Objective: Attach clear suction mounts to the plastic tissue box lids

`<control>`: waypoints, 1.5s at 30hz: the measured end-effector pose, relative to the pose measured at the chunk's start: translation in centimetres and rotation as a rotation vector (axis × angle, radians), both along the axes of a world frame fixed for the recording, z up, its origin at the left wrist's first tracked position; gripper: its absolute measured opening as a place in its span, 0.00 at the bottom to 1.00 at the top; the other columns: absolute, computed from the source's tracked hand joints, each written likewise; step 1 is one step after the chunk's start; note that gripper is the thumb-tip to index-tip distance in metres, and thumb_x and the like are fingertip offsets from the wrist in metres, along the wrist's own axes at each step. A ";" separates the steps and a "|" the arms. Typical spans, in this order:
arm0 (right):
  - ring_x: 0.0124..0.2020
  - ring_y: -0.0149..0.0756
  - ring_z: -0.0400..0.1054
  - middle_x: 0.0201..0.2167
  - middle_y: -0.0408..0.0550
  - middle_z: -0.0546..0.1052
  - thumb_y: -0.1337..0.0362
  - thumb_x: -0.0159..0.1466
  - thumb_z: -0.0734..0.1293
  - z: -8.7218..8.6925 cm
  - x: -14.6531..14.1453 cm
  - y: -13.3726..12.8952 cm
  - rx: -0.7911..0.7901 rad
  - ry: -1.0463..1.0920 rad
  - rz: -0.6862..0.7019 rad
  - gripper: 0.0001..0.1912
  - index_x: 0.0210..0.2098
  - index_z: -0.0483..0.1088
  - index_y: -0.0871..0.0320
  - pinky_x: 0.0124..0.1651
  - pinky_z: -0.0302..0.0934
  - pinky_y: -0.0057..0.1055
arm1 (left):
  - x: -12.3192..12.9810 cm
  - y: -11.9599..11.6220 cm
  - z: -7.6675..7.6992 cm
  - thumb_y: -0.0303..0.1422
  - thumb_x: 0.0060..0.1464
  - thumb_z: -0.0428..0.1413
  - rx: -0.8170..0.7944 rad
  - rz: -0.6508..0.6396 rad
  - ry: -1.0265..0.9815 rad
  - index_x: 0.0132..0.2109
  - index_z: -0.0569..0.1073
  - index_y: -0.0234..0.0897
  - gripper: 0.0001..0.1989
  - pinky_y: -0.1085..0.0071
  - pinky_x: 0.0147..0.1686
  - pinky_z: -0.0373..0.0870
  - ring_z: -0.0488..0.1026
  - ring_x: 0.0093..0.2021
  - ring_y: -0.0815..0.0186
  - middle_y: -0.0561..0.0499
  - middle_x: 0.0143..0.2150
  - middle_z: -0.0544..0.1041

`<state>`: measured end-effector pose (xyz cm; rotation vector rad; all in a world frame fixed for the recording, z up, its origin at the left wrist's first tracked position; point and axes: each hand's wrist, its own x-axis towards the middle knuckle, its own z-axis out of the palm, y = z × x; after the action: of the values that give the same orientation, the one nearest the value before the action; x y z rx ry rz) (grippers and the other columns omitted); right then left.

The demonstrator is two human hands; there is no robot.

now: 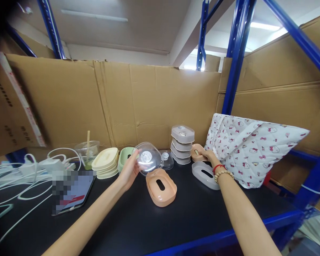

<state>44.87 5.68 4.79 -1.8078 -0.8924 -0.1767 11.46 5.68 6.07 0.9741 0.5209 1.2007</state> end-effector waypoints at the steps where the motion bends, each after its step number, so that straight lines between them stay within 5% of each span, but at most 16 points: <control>1: 0.34 0.37 0.67 0.19 0.50 0.68 0.50 0.49 0.68 0.4 -0.4 -0.5 -0.020 0.056 -0.045 0.19 0.23 0.67 0.63 0.38 0.61 0.32 | -0.1 0.1 0.1 0.37 0.56 0.54 -0.006 0.006 -0.012 0.41 0.68 0.34 0.11 0.78 0.22 0.68 0.73 0.22 0.70 0.56 0.20 0.68; 4: 0.39 0.45 0.68 0.29 0.58 0.72 0.54 0.51 0.65 2.0 -2.2 -2.5 -0.024 0.166 -0.208 0.21 0.35 0.69 0.67 0.41 0.61 0.37 | -0.2 0.3 0.3 0.37 0.58 0.51 -0.006 0.014 -0.065 0.43 0.69 0.33 0.12 0.77 0.24 0.68 0.69 0.19 0.72 0.58 0.18 0.64; 7: 0.47 0.43 0.66 0.44 0.61 0.70 0.57 0.56 0.58 3.8 -5.6 -4.8 0.302 0.183 -0.362 0.28 0.53 0.59 0.65 0.49 0.61 0.40 | -0.2 0.2 0.4 0.41 0.58 0.51 0.021 -0.012 -0.099 0.44 0.69 0.33 0.15 0.75 0.27 0.69 0.68 0.19 0.71 0.57 0.19 0.65; 9: 0.49 0.38 0.65 0.49 0.59 0.68 0.58 0.56 0.57 4.7 -8.5 -5.7 0.631 0.128 -0.296 0.30 0.55 0.54 0.65 0.53 0.60 0.37 | -0.3 0.0 0.6 0.43 0.56 0.52 0.050 -0.048 -0.114 0.42 0.70 0.33 0.17 0.74 0.28 0.68 0.68 0.20 0.71 0.55 0.20 0.68; 11: 0.51 0.35 0.64 0.51 0.56 0.67 0.57 0.54 0.59 5.3 -11.7 -5.9 0.734 0.017 -0.037 0.29 0.54 0.56 0.62 0.55 0.60 0.36 | -0.4 -0.1 0.9 0.45 0.55 0.52 0.070 -0.073 -0.125 0.39 0.71 0.33 0.17 0.75 0.26 0.66 0.67 0.21 0.71 0.54 0.20 0.69; 15: 0.51 0.36 0.64 0.52 0.52 0.68 0.55 0.46 0.66 5.4 -17.3 -4.3 0.415 -0.022 0.589 0.30 0.48 0.64 0.59 0.55 0.61 0.34 | -0.9 0.1 1.6 0.45 0.55 0.51 0.061 -0.031 -0.141 0.30 0.69 0.34 0.17 0.77 0.23 0.60 0.64 0.20 0.72 0.55 0.19 0.67; 19: 0.53 0.34 0.63 0.53 0.47 0.68 0.50 0.48 0.65 4.4 -21.1 -2.5 0.213 0.255 0.828 0.31 0.48 0.65 0.58 0.58 0.60 0.33 | -1.4 0.9 1.7 0.42 0.56 0.50 0.156 0.126 -0.135 0.21 0.61 0.36 0.20 0.77 0.23 0.55 0.55 0.19 0.74 0.57 0.17 0.59; 24: 0.51 0.35 0.65 0.52 0.47 0.69 0.40 0.50 0.60 2.4 -22.6 -1.9 0.198 0.487 0.889 0.36 0.50 0.64 0.56 0.53 0.63 0.33 | -1.6 1.8 1.1 0.40 0.56 0.51 0.396 0.407 0.012 0.19 0.53 0.38 0.22 0.75 0.24 0.52 0.50 0.21 0.72 0.58 0.18 0.51; 29: 0.51 0.34 0.66 0.53 0.46 0.68 0.44 0.41 0.70 1.0 -22.8 -2.0 0.268 0.526 0.875 0.39 0.49 0.63 0.54 0.51 0.64 0.28 | -1.8 2.5 0.2 0.32 0.52 0.56 0.533 0.567 0.119 0.28 0.65 0.38 0.08 0.77 0.35 0.59 0.62 0.31 0.70 0.55 0.28 0.63; 33: 0.53 0.33 0.65 0.55 0.46 0.66 0.48 0.39 0.72 0.1 -22.9 -1.7 0.276 0.566 0.947 0.42 0.51 0.61 0.52 0.52 0.64 0.28 | -1.2 2.5 -0.1 0.32 0.52 0.56 0.360 0.437 0.066 0.41 0.66 0.40 0.09 0.75 0.40 0.63 0.68 0.40 0.68 0.52 0.37 0.69; 38: 0.50 0.33 0.67 0.51 0.49 0.70 0.55 0.34 0.76 -0.3 -23.0 -1.5 0.220 0.582 0.956 0.45 0.50 0.60 0.55 0.52 0.65 0.30 | -0.5 2.0 -0.2 0.36 0.54 0.54 0.210 0.302 0.029 0.37 0.68 0.37 0.07 0.74 0.43 0.65 0.70 0.46 0.65 0.49 0.41 0.73; 45: 0.54 0.36 0.64 0.53 0.51 0.68 0.43 0.37 0.72 0.1 -22.4 -1.7 0.333 0.529 0.942 0.41 0.45 0.66 0.58 0.58 0.61 0.31 | -0.3 1.8 -0.7 0.36 0.42 0.62 0.352 0.256 0.006 0.37 0.71 0.36 0.13 0.73 0.42 0.67 0.72 0.41 0.65 0.49 0.38 0.76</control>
<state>22.44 3.95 4.85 -0.9105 -1.1369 0.6806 11.13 7.44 5.37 1.2355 0.4565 1.5541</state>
